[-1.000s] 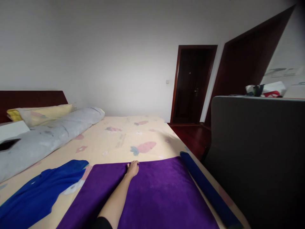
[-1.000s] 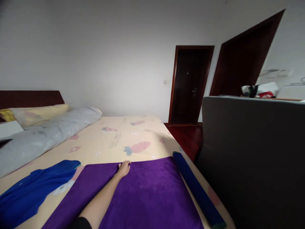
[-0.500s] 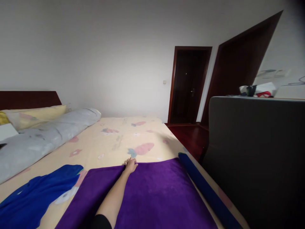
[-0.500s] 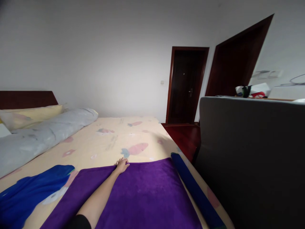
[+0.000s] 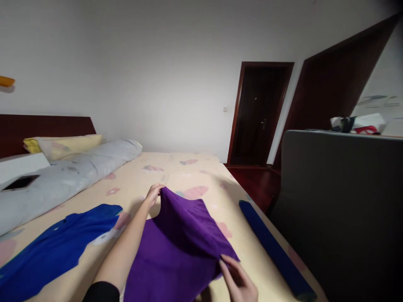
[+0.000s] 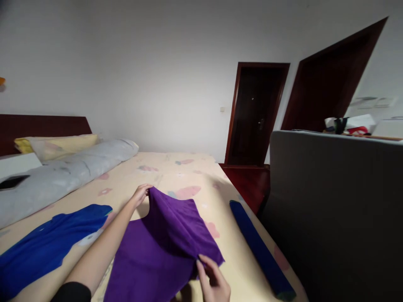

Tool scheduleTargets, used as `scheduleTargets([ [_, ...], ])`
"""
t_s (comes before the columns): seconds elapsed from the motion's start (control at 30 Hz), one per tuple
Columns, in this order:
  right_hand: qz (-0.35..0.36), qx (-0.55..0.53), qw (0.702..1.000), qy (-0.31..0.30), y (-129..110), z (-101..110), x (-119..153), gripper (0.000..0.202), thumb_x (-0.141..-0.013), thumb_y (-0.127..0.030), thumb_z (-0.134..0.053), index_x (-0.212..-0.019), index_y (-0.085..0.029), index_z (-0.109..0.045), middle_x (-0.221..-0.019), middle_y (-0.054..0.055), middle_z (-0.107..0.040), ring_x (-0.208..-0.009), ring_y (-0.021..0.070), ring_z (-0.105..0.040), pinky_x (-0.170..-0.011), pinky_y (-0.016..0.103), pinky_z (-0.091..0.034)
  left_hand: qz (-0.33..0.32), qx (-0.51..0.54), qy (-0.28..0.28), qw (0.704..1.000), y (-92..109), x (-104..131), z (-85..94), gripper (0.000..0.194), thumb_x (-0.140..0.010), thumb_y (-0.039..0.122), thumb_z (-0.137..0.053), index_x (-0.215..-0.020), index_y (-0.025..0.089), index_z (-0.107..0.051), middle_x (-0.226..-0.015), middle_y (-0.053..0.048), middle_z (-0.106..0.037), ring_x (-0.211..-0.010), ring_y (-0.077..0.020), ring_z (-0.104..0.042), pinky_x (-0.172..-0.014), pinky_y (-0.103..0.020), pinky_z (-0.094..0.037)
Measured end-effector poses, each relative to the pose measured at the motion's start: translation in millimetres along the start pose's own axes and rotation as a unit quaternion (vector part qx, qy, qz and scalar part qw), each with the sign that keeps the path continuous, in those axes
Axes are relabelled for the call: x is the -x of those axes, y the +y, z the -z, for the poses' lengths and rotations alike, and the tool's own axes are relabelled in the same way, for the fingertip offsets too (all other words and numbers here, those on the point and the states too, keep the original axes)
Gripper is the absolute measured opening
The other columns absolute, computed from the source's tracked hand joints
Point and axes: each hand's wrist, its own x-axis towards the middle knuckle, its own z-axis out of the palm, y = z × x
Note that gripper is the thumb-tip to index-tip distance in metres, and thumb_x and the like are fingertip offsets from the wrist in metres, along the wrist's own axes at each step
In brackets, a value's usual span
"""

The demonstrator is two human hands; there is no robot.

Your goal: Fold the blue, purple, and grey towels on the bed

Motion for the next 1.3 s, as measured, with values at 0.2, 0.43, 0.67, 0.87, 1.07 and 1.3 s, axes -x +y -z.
scheduleTargets([
  [0.2,-0.039,-0.088,0.995,-0.006,-38.8,3.3,-102.2,0.044,-0.061,-0.051,-0.079,-0.09,-0.019,-0.074,-0.088,0.01,-0.077,-0.08,0.0249,-0.071,-0.072,0.036,-0.058,-0.055,0.108,0.052,0.991,52.4,36.7,56.0,0.026,-0.081,0.039,-0.07,-0.089,0.015,-0.063,-0.081,0.001,-0.065,-0.068,-0.0112,-0.061,-0.065,-0.026,-0.051],
  [0.43,0.104,-0.057,0.993,-0.008,-68.7,-10.0,-189.8,0.037,-0.074,-0.053,-0.067,-0.09,-0.019,-0.069,-0.089,0.009,-0.074,-0.082,0.0223,-0.068,-0.076,0.036,-0.055,-0.101,0.14,0.061,0.983,98.8,86.3,82.8,0.047,-0.058,0.038,-0.084,-0.096,0.016,-0.067,-0.076,0.0,-0.069,-0.066,-0.0123,-0.062,-0.064,-0.024,-0.047],
  [0.67,0.096,-0.049,0.992,-0.068,-84.0,-15.1,-230.3,0.046,-0.072,-0.054,-0.07,-0.1,-0.017,-0.072,-0.106,0.012,-0.074,-0.1,0.0272,-0.067,-0.091,0.043,-0.053,-0.107,0.105,0.038,0.988,114.6,110.6,93.0,0.044,-0.056,0.038,-0.085,-0.09,0.013,-0.073,-0.08,-0.007,-0.074,-0.078,-0.0186,-0.067,-0.077,-0.03,-0.051],
  [0.87,0.071,-0.048,0.987,-0.134,-89.9,-11.9,-248.5,0.056,-0.062,-0.06,-0.076,-0.095,-0.015,-0.073,-0.085,0.01,-0.077,-0.082,0.0248,-0.072,-0.079,0.04,-0.059,-0.119,0.071,0.045,0.989,124.1,113.8,99.0,0.046,-0.054,0.045,-0.085,-0.085,0.013,-0.074,-0.078,-0.009,-0.075,-0.076,-0.0203,-0.068,-0.076,-0.033,-0.053],
  [1.07,0.095,-0.011,0.985,-0.14,-95.4,-6.3,-256.1,0.056,-0.057,-0.064,-0.077,-0.085,-0.016,-0.073,-0.084,0.009,-0.076,-0.075,0.0241,-0.072,-0.073,0.037,-0.06,-0.141,0.005,0.08,0.987,127.2,112.0,104.0,0.044,-0.051,0.048,-0.085,-0.079,0.015,-0.075,-0.073,-0.007,-0.074,-0.072,-0.0199,-0.066,-0.067,-0.03,-0.053],
  [1.3,0.135,0.088,0.977,-0.141,-110.8,0.2,-255.2,0.047,-0.067,-0.063,-0.069,-0.077,-0.017,-0.072,-0.063,0.005,-0.072,-0.055,0.0199,-0.067,-0.055,0.029,-0.053,-0.172,-0.087,0.104,0.976,132.5,109.5,108.3,0.032,-0.056,0.049,-0.08,-0.065,0.02,-0.073,-0.055,-0.001,-0.066,-0.059,-0.0179,-0.058,-0.053,-0.025,-0.046],
])
